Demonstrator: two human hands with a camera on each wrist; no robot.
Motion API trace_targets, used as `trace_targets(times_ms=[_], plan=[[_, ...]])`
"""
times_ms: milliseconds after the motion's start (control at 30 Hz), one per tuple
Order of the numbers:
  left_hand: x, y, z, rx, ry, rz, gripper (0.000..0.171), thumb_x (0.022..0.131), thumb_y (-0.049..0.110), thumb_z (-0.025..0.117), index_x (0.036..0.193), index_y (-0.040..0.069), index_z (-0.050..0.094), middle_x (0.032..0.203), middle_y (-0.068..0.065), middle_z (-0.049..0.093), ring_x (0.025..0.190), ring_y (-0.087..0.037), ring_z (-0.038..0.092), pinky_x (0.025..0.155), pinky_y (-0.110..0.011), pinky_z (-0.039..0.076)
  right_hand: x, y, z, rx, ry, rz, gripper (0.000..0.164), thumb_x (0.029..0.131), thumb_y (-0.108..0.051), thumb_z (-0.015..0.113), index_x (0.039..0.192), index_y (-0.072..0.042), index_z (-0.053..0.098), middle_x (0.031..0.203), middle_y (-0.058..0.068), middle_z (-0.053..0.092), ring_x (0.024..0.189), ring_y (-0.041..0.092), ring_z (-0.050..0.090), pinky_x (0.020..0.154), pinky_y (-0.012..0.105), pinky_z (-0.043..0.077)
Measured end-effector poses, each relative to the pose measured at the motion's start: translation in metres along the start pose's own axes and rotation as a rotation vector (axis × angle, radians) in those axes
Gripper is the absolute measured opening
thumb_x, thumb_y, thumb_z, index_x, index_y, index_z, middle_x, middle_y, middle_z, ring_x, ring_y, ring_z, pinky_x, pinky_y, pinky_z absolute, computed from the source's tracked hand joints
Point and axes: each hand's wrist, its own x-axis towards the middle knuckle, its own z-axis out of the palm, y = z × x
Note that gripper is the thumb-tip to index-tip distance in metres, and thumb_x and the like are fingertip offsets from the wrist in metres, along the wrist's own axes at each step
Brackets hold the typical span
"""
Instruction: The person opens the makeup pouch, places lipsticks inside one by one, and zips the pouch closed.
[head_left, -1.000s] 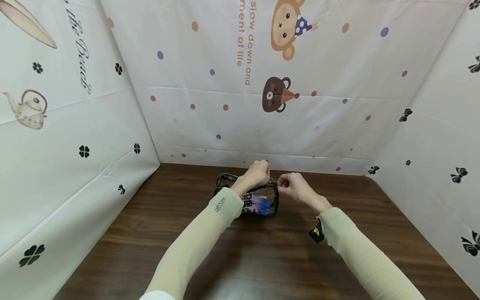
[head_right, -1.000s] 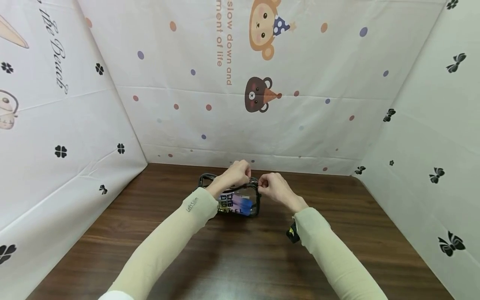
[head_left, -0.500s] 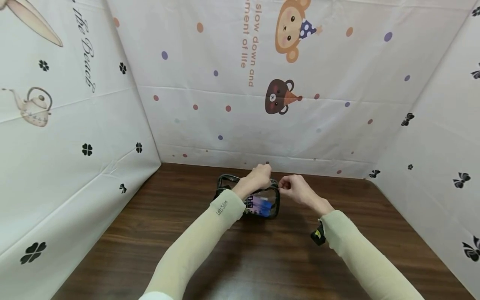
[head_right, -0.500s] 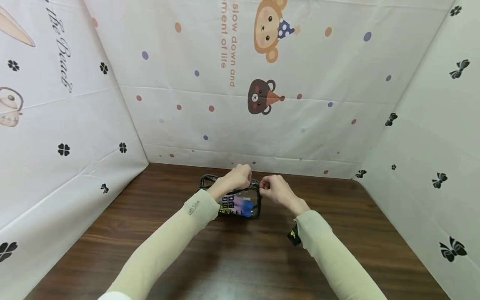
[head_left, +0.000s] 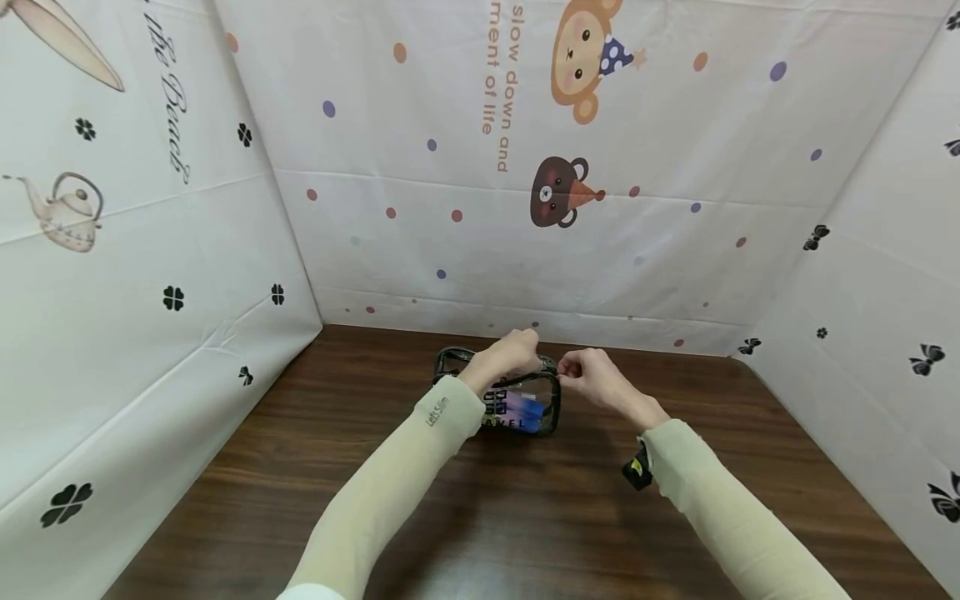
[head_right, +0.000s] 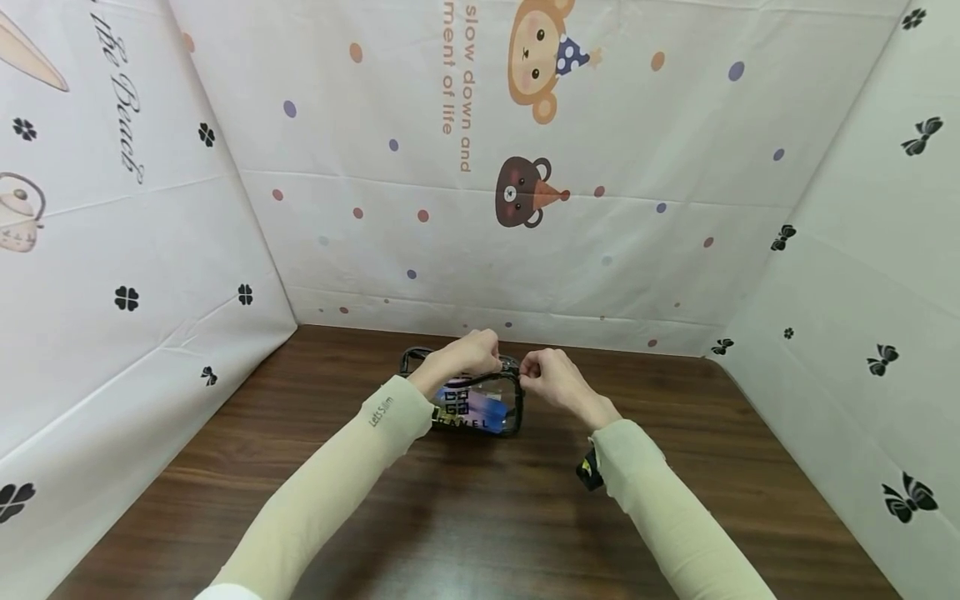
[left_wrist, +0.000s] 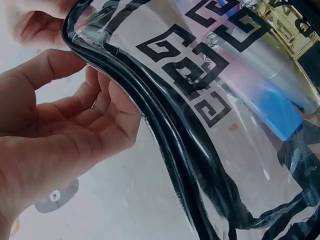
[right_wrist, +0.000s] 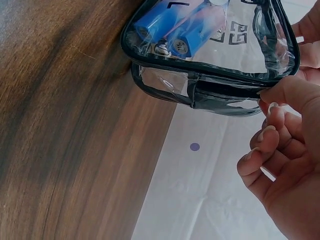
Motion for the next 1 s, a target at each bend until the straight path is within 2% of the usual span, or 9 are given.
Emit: trace_targets(times_ms=[133, 400, 500, 800, 1000], plan=[[-0.002, -0.002, 0.002, 0.017, 0.049, 0.005, 0.023, 0.089, 0.028, 0.055, 0.104, 0.011, 0.055, 0.089, -0.005, 0.057, 0.067, -0.017, 0.053, 0.056, -0.032, 0.040, 0.000, 0.000, 0.000, 0.011, -0.009, -0.001, 0.005, 0.082, -0.009, 0.060, 0.079, -0.009, 0.064, 0.066, 0.001, 0.058, 0.055, 0.011, 0.047, 0.053, 0.025, 0.040], [-0.007, -0.005, 0.003, -0.002, 0.093, -0.016, 0.015, 0.086, 0.029, 0.058, 0.090, 0.015, 0.055, 0.085, -0.003, 0.055, 0.074, -0.018, 0.054, 0.062, -0.036, 0.041, 0.000, -0.001, -0.001, 0.006, -0.011, -0.003, 0.005, 0.082, -0.009, 0.061, 0.078, -0.010, 0.064, 0.066, -0.001, 0.056, 0.055, 0.011, 0.047, 0.054, 0.025, 0.040], [-0.009, -0.006, 0.003, 0.001, 0.097, -0.021, 0.014, 0.086, 0.028, 0.058, 0.092, 0.016, 0.055, 0.088, -0.002, 0.054, 0.076, -0.018, 0.053, 0.063, -0.037, 0.041, -0.001, -0.001, -0.001, 0.004, -0.010, -0.001, 0.005, 0.082, -0.010, 0.061, 0.078, -0.009, 0.064, 0.066, -0.001, 0.056, 0.055, 0.011, 0.047, 0.054, 0.025, 0.040], [-0.012, -0.012, 0.001, 0.004, 0.123, -0.025, 0.016, 0.085, 0.026, 0.060, 0.093, 0.013, 0.056, 0.085, -0.004, 0.056, 0.068, -0.017, 0.053, 0.058, -0.032, 0.039, 0.000, -0.002, -0.001, -0.010, 0.001, -0.008, 0.005, 0.079, -0.008, 0.061, 0.076, -0.009, 0.063, 0.064, -0.002, 0.055, 0.055, 0.010, 0.046, 0.053, 0.024, 0.039], [-0.012, -0.015, 0.001, 0.013, 0.121, -0.036, 0.022, 0.085, 0.026, 0.061, 0.101, 0.012, 0.056, 0.093, -0.005, 0.057, 0.072, -0.018, 0.054, 0.060, -0.034, 0.041, 0.001, -0.002, -0.001, -0.005, -0.016, -0.004, 0.004, 0.080, -0.006, 0.061, 0.078, -0.006, 0.065, 0.065, -0.001, 0.056, 0.056, 0.010, 0.046, 0.054, 0.025, 0.039]])
